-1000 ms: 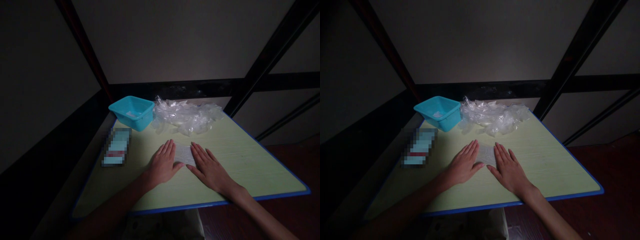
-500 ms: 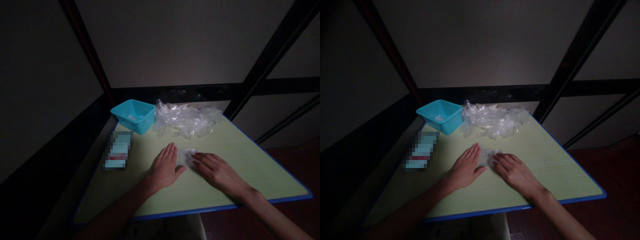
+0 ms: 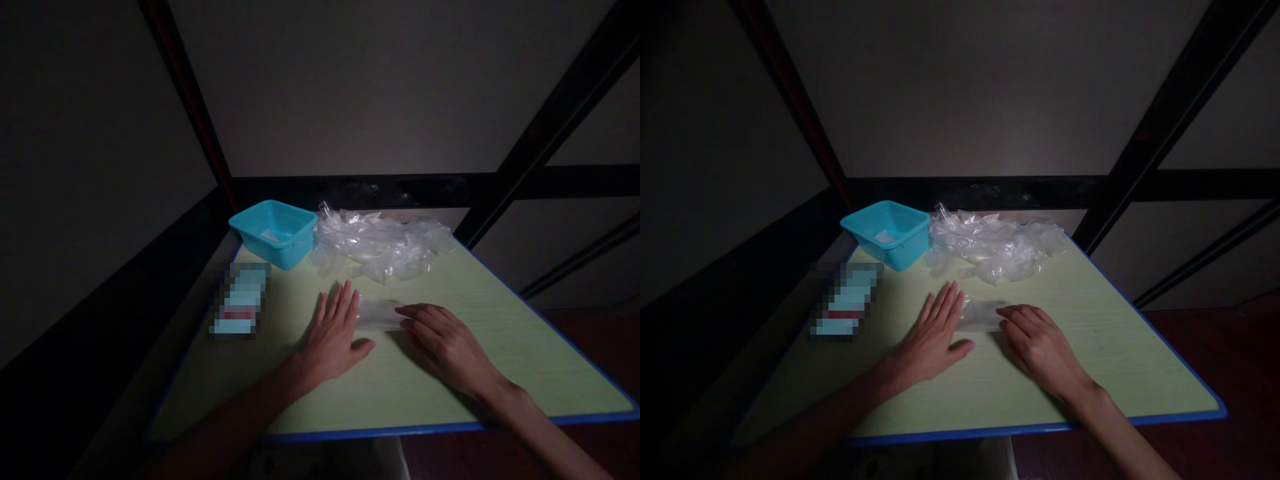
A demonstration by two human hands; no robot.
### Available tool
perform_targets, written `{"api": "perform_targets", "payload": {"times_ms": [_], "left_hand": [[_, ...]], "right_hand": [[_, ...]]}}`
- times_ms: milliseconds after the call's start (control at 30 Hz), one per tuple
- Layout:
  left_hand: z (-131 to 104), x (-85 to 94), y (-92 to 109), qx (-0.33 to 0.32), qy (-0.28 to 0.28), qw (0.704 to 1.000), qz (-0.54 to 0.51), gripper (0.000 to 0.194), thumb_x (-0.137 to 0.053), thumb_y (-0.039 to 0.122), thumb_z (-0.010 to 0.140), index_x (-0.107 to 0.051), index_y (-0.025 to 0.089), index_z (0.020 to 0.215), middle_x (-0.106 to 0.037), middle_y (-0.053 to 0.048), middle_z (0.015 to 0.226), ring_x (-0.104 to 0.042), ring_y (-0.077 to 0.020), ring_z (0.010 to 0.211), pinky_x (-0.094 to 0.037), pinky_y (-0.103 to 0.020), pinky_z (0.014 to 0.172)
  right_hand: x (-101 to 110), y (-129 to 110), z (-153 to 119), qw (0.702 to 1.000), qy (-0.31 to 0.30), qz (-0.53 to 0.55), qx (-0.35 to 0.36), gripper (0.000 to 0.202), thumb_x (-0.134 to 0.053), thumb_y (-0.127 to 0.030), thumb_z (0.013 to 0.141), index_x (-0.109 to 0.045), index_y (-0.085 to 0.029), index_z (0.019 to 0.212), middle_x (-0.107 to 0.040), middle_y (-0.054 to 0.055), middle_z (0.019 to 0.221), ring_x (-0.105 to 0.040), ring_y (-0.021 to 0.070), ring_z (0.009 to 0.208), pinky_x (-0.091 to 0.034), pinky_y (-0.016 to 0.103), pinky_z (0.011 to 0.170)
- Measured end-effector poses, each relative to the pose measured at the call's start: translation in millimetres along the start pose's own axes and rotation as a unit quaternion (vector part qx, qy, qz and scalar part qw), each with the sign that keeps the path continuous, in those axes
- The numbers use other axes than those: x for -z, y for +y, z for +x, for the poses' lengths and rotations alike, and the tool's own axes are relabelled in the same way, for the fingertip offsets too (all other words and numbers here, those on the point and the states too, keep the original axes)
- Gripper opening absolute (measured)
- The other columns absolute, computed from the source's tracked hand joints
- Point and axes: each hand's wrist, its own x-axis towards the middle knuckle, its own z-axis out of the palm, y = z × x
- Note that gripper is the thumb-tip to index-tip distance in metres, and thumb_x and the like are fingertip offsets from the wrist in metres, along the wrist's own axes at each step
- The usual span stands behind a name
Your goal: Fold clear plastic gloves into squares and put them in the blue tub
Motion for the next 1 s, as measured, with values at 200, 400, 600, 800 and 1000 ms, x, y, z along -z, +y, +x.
{"api": "perform_targets", "payload": {"times_ms": [200, 400, 600, 800, 1000], "left_hand": [[6, 21.9, -2, -0.029, 0.001, 0.993, -0.111, 0.066, -0.052, 0.031, 0.081, -0.028, 0.013, 0.139, -0.025, -0.014, 0.148, -0.016, -0.0288, 0.138, -0.006, -0.056, 0.11], [16, 37.0, -4, -0.01, -0.057, 0.889, -0.454, 0.027, -0.052, 0.03, 0.08, -0.062, 0.013, 0.099, -0.068, -0.009, 0.099, -0.061, -0.0238, 0.092, -0.045, -0.033, 0.082], [15, 48.9, 1, 0.091, -0.108, 0.68, -0.72, 0.029, -0.051, 0.035, 0.08, -0.065, 0.011, 0.085, -0.069, -0.008, 0.079, -0.064, -0.0205, 0.08, -0.047, -0.029, 0.075], [16, 41.3, -16, 0.242, -0.097, 0.474, -0.841, 0.018, -0.054, 0.022, 0.08, -0.062, 0.009, 0.089, -0.07, -0.009, 0.076, -0.067, -0.0191, 0.072, -0.049, -0.032, 0.077], [23, 13.5, -36, 0.247, -0.059, 0.55, -0.795, 0.025, -0.049, 0.031, 0.082, -0.062, 0.009, 0.081, -0.068, -0.01, 0.072, -0.066, -0.022, 0.075, -0.049, -0.035, 0.079]], "right_hand": [[16, 2, 22, 0.994, -0.022, 0.109, -0.022, 0.019, -0.043, -0.011, 0.086, -0.059, -0.017, 0.092, -0.069, 0.007, 0.089, -0.064, 0.0186, 0.082, -0.045, 0.045, 0.089], [42, -4, 64, 0.979, -0.019, 0.194, -0.067, 0.015, -0.045, -0.017, 0.087, -0.059, -0.016, 0.085, -0.067, 0.005, 0.076, -0.063, 0.0161, 0.069, -0.048, 0.028, 0.062], [34, 0, 103, 0.865, -0.003, 0.445, -0.234, 0.012, -0.058, -0.024, 0.077, -0.061, -0.016, 0.086, -0.064, 0.001, 0.066, -0.058, 0.013, 0.06, -0.042, 0.022, 0.051], [-15, -2, 106, 0.522, 0.007, 0.728, -0.444, 0.03, -0.067, -0.043, 0.069, -0.064, -0.016, 0.08, -0.065, 0.002, 0.066, -0.057, 0.012, 0.054, -0.043, 0.023, 0.048], [-58, -22, 91, 0.428, -0.041, 0.784, -0.448, 0.03, -0.081, -0.036, 0.053, -0.065, -0.014, 0.066, -0.065, 0.0, 0.058, -0.057, 0.0096, 0.052, -0.046, 0.021, 0.055]]}}
